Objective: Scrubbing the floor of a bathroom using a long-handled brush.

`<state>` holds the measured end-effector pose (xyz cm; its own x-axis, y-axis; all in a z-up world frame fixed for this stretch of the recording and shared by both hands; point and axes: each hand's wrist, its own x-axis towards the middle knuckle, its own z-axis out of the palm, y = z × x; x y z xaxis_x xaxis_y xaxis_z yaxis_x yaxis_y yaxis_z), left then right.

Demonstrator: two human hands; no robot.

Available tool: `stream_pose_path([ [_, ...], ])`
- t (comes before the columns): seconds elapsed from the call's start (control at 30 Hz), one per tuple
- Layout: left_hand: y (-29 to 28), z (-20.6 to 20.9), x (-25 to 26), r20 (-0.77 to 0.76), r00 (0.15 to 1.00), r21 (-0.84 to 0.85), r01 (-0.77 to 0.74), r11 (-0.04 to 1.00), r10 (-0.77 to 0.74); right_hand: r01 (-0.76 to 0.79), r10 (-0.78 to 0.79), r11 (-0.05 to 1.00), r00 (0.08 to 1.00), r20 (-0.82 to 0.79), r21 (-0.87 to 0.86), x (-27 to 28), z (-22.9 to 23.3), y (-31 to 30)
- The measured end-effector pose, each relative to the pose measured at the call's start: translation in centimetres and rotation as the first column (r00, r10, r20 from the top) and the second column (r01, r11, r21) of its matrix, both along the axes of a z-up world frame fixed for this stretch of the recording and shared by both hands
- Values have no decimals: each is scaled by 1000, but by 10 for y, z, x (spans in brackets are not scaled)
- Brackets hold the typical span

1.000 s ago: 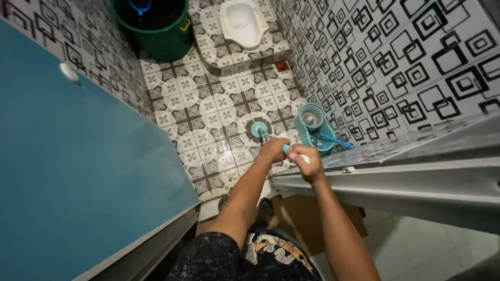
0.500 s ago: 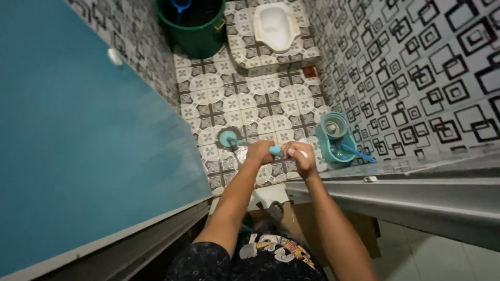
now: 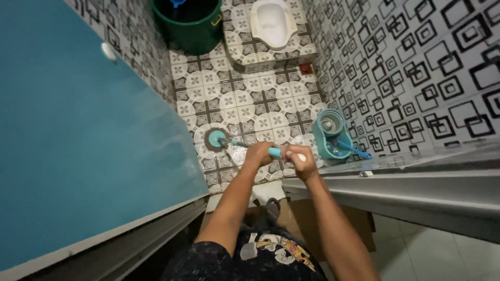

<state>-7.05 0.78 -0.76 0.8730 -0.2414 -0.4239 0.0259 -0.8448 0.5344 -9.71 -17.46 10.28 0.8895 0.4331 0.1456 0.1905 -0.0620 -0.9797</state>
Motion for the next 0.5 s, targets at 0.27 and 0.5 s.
stream_pose_path([
  [0.27, -75, 15, 9, 75, 997, -265, -4, 964, 25, 157, -158, 972, 987, 8, -177, -8, 32, -41],
  [0.5, -101, 12, 11, 42, 999, -365, -13, 931, 31, 176, -165, 966, 984, 70, -191, -14, 25, -59],
])
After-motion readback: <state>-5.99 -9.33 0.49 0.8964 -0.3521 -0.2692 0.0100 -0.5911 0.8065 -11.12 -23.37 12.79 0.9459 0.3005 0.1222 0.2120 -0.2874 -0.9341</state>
